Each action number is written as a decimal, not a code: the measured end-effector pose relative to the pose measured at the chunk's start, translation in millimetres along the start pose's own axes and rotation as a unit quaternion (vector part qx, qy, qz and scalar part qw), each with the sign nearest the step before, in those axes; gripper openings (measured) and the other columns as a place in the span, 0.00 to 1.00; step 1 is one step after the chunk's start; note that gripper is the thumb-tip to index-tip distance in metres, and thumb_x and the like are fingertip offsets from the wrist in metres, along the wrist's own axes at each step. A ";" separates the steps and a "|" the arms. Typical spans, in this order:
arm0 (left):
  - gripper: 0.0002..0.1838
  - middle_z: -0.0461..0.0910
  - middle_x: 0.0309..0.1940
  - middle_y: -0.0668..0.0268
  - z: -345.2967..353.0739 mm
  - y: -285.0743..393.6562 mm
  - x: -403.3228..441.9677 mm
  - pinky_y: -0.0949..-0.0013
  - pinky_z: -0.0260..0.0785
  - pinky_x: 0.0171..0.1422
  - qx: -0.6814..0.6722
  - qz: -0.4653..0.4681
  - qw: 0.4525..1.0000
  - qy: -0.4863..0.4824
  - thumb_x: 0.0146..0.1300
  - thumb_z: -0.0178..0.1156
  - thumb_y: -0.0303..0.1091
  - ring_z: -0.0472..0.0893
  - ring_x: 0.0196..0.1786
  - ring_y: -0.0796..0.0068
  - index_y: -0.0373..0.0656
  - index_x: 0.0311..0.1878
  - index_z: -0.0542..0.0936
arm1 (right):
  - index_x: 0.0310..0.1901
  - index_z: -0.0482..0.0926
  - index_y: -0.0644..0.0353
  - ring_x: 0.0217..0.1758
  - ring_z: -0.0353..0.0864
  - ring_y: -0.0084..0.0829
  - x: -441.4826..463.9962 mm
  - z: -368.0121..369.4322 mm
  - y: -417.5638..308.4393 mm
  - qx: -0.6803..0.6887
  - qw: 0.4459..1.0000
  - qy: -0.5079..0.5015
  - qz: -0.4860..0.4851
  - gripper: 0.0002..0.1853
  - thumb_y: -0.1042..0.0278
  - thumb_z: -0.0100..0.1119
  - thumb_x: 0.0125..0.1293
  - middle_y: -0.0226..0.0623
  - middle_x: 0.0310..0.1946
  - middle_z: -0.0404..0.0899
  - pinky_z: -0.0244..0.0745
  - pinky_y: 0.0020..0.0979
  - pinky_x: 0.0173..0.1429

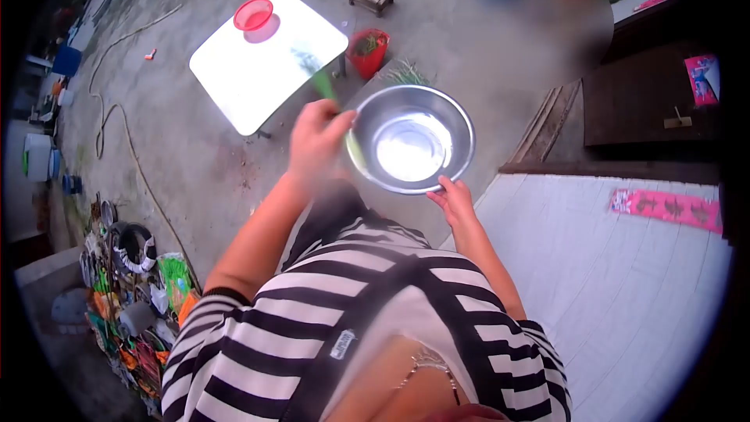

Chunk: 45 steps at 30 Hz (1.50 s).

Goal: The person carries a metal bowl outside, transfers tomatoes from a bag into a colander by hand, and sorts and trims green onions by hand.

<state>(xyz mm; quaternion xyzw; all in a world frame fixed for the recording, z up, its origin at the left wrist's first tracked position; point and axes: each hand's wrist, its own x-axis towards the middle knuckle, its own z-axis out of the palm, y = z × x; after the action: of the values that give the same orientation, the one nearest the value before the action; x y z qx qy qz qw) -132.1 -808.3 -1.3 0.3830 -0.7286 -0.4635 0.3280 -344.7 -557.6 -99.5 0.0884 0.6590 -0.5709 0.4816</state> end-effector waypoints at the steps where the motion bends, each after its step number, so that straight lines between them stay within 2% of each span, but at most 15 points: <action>1: 0.19 0.78 0.41 0.56 24.3 -2.8 30.7 0.63 0.73 0.48 0.034 0.049 0.997 -0.048 0.58 0.68 0.37 0.79 0.46 0.58 0.40 0.50 0.79 | 0.54 0.71 0.71 0.45 0.83 0.36 24.5 11.3 -18.3 0.005 1.000 -0.018 0.000 0.16 0.69 0.56 0.71 0.44 0.48 0.77 0.87 0.36 0.48; 3: 0.26 0.78 0.47 0.53 70.4 6.6 93.0 0.62 0.74 0.50 0.108 0.084 0.982 -0.130 0.57 0.69 0.36 0.80 0.49 0.55 0.45 0.59 0.77 | 0.55 0.72 0.70 0.44 0.83 0.35 77.6 29.9 -55.5 0.011 0.998 -0.055 -0.004 0.16 0.68 0.56 0.71 0.43 0.48 0.78 0.87 0.35 0.47; 5: 0.37 0.73 0.60 0.52 114.6 -26.3 148.5 0.58 0.75 0.54 0.345 0.290 0.876 -0.171 0.55 0.70 0.34 0.79 0.55 0.53 0.55 0.70 0.70 | 0.53 0.73 0.66 0.44 0.83 0.34 127.9 52.0 -99.8 0.012 0.997 -0.077 -0.021 0.14 0.67 0.56 0.71 0.41 0.47 0.79 0.86 0.34 0.43; 6: 0.42 0.66 0.69 0.54 128.1 -37.0 173.7 0.56 0.76 0.58 0.349 0.198 0.881 -0.250 0.55 0.70 0.32 0.78 0.60 0.53 0.63 0.74 0.65 | 0.53 0.73 0.65 0.44 0.83 0.34 155.8 58.1 -118.1 0.013 0.996 -0.085 -0.028 0.13 0.68 0.56 0.71 0.41 0.46 0.79 0.86 0.34 0.42; 9: 0.41 0.67 0.69 0.54 153.0 -67.0 273.7 0.56 0.76 0.57 0.269 0.223 0.914 -0.207 0.56 0.70 0.32 0.78 0.60 0.53 0.60 0.73 0.65 | 0.51 0.74 0.63 0.40 0.83 0.33 252.2 70.2 -173.9 0.019 0.994 -0.100 -0.041 0.11 0.68 0.56 0.71 0.39 0.43 0.80 0.85 0.34 0.39; 15: 0.21 0.80 0.51 0.55 134.9 -140.5 454.9 0.56 0.76 0.52 0.297 0.021 0.938 -0.175 0.65 0.61 0.35 0.82 0.49 0.51 0.48 0.61 0.77 | 0.43 0.73 0.61 0.31 0.83 0.31 396.0 65.7 -288.6 0.128 0.986 -0.011 -0.102 0.08 0.70 0.62 0.68 0.36 0.34 0.79 0.85 0.33 0.35; 19: 0.21 0.83 0.47 0.54 140.0 -181.3 522.2 0.57 0.75 0.50 0.297 -0.091 0.914 -0.260 0.65 0.58 0.30 0.82 0.45 0.49 0.50 0.62 0.78 | 0.43 0.73 0.61 0.32 0.82 0.30 449.7 46.1 -386.8 0.135 0.978 0.095 -0.129 0.08 0.71 0.62 0.68 0.36 0.35 0.80 0.85 0.30 0.35; 25: 0.24 0.83 0.49 0.53 197.6 -213.4 576.7 0.56 0.70 0.62 0.373 -0.058 0.913 -0.154 0.64 0.60 0.29 0.79 0.57 0.51 0.50 0.65 0.76 | 0.41 0.76 0.62 0.33 0.82 0.30 613.3 -14.4 -496.9 0.169 0.972 0.138 -0.083 0.06 0.72 0.61 0.67 0.36 0.35 0.80 0.84 0.26 0.33; 27: 0.24 0.83 0.51 0.53 217.6 -223.6 605.2 0.56 0.70 0.64 0.307 -0.232 0.898 -0.215 0.64 0.60 0.31 0.79 0.57 0.52 0.50 0.66 0.75 | 0.40 0.76 0.63 0.31 0.81 0.31 695.5 -15.2 -536.0 0.173 0.979 0.104 -0.041 0.05 0.73 0.60 0.66 0.38 0.35 0.81 0.82 0.24 0.31; 31: 0.21 0.84 0.52 0.54 299.1 -305.8 599.9 0.60 0.73 0.60 0.172 -0.366 0.908 -0.109 0.70 0.59 0.42 0.83 0.54 0.56 0.47 0.63 0.78 | 0.39 0.76 0.66 0.28 0.80 0.34 871.8 17.3 -613.8 0.147 0.988 0.006 0.050 0.05 0.74 0.57 0.64 0.42 0.32 0.81 0.75 0.22 0.25; 35: 0.21 0.85 0.48 0.55 387.5 -257.5 657.5 0.58 0.71 0.62 0.155 -0.375 0.914 -0.023 0.68 0.62 0.44 0.84 0.51 0.57 0.48 0.60 0.80 | 0.36 0.74 0.63 0.26 0.78 0.31 976.1 88.0 -694.4 0.050 0.995 0.001 0.083 0.03 0.74 0.57 0.65 0.40 0.29 0.79 0.73 0.23 0.24; 39: 0.13 0.86 0.40 0.59 414.5 -234.8 695.4 0.50 0.65 0.66 0.186 -0.370 0.910 -0.020 0.62 0.66 0.40 0.84 0.46 0.56 0.47 0.47 0.85 | 0.37 0.74 0.60 0.25 0.77 0.25 1029.7 171.7 -748.8 -0.024 0.996 -0.066 0.049 0.02 0.74 0.57 0.66 0.34 0.28 0.78 0.72 0.23 0.24; 40: 0.08 0.87 0.37 0.60 420.8 -234.9 697.2 0.55 0.70 0.61 0.178 -0.361 0.915 0.011 0.64 0.65 0.37 0.85 0.44 0.61 0.46 0.44 0.85 | 0.37 0.74 0.59 0.25 0.76 0.25 1032.5 200.6 -758.2 -0.049 0.995 -0.074 0.046 0.02 0.73 0.57 0.67 0.33 0.28 0.78 0.72 0.23 0.24; 43: 0.08 0.87 0.35 0.63 428.9 -238.5 709.8 0.62 0.72 0.56 -0.008 -0.480 0.877 0.024 0.66 0.63 0.33 0.85 0.41 0.69 0.44 0.45 0.85 | 0.37 0.73 0.59 0.24 0.75 0.25 1059.4 277.6 -768.7 -0.149 0.979 -0.135 0.032 0.03 0.73 0.57 0.67 0.33 0.28 0.77 0.72 0.24 0.24; 45: 0.09 0.85 0.37 0.65 444.4 -278.2 703.6 0.68 0.72 0.52 -0.122 -0.415 0.902 -0.001 0.68 0.58 0.29 0.80 0.42 0.76 0.39 0.48 0.82 | 0.36 0.73 0.60 0.23 0.74 0.25 1085.3 330.1 -767.6 -0.193 0.962 -0.187 0.037 0.03 0.74 0.57 0.66 0.32 0.26 0.75 0.71 0.25 0.23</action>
<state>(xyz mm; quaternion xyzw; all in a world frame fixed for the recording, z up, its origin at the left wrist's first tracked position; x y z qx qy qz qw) -777.5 -1303.4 -330.4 0.6075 -0.4417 -0.6431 0.1496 -1244.9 -1559.7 -347.3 -0.0901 0.6509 -0.4210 0.6253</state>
